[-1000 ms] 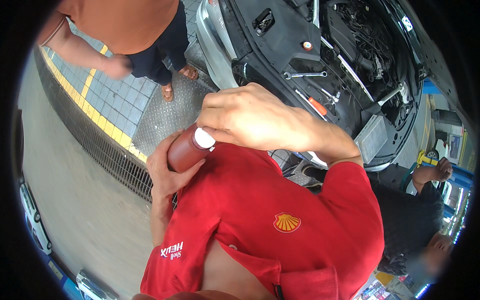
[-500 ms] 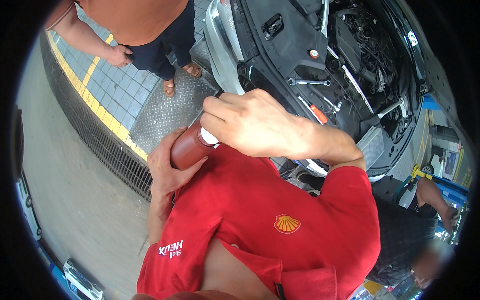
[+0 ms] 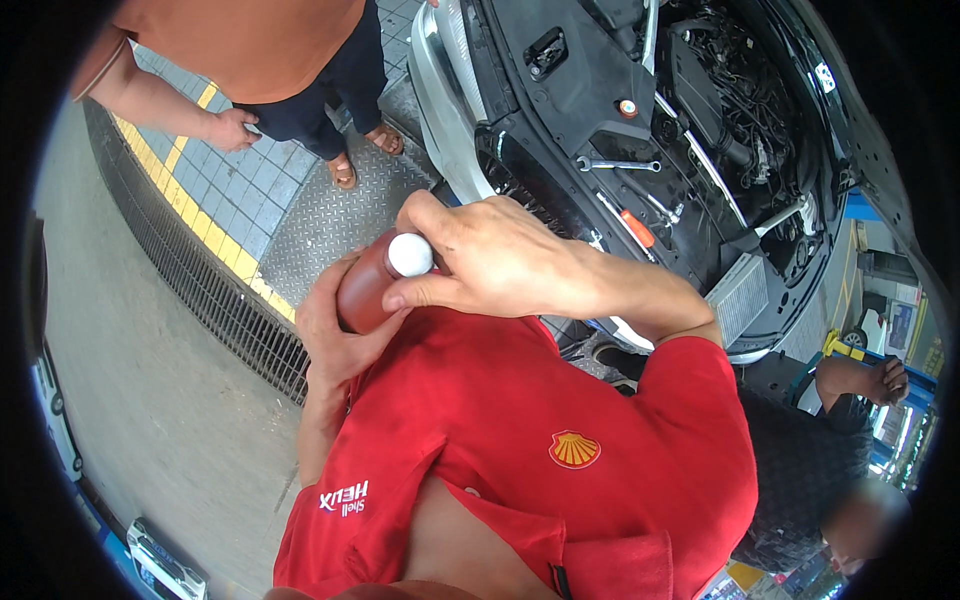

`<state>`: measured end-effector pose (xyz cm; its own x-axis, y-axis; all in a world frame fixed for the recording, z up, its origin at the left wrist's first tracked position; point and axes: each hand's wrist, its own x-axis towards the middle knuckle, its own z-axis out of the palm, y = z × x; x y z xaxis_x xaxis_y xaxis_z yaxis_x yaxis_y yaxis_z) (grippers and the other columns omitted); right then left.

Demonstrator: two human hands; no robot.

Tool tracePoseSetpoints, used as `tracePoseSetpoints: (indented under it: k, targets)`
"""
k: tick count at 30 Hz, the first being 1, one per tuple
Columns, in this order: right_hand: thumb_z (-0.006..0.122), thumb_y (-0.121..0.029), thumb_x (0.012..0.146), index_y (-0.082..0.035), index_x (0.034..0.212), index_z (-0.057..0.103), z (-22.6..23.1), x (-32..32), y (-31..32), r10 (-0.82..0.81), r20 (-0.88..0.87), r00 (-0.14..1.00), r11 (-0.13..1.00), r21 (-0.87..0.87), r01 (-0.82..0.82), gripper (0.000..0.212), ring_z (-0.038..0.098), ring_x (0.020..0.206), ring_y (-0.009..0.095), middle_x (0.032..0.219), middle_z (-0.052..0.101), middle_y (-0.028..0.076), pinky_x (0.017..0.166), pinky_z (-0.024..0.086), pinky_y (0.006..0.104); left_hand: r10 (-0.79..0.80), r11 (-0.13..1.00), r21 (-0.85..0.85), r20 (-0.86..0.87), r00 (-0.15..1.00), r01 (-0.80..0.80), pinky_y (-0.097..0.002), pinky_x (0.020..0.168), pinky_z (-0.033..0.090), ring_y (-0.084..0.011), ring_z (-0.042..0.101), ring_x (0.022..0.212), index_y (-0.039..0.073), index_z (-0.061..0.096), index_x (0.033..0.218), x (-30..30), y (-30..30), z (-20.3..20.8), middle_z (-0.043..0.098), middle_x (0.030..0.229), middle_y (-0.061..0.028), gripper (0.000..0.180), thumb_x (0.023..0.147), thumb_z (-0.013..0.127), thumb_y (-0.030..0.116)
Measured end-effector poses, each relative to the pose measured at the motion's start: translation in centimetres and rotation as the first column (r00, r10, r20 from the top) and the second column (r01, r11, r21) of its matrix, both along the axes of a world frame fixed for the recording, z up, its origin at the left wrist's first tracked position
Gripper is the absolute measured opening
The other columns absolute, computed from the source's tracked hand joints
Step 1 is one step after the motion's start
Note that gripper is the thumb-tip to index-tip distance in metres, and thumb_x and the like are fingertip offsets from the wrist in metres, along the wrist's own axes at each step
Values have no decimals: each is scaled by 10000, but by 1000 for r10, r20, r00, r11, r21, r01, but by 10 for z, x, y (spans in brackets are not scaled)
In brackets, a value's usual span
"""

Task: The person opens a red motor oil bottle and pours the contents into the engine oil filler of a white car with the hood open. They repeat this process with a second bottle after retrieving it from the floor.

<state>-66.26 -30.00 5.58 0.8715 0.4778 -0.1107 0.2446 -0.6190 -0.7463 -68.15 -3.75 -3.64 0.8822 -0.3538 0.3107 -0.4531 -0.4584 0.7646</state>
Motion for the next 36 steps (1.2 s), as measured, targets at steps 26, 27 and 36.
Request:
tracePoseSetpoints:
  k: [26,27,36]
  targets:
    - [765,-290,948,-57,1140,638,-5,34,13,176,597,783,932,155,-327,327,708,797,342,933,714,107,667,558,440,-902,362,-792,-431,-31,492,-391,1120,527,-227,683,1275,-47,560,1517,122,14,-31,717,1391,-117,1048,734,1025,471]
    - [749,-297,960,-58,1151,639,-7,35,11,180,570,801,933,159,-323,325,710,821,347,953,716,113,685,561,448,-889,418,-779,-457,32,467,-392,1117,529,-228,681,1281,-46,568,1512,118,14,-34,716,1393,-122,1035,739,1022,473]
    - [746,-237,1062,-39,1257,737,-11,35,-27,-28,175,984,983,182,-4,278,735,911,272,1042,741,134,798,576,378,-491,862,-482,-716,496,156,-387,1045,570,-225,723,1180,-45,643,1441,75,19,7,758,1301,-138,869,801,965,447]
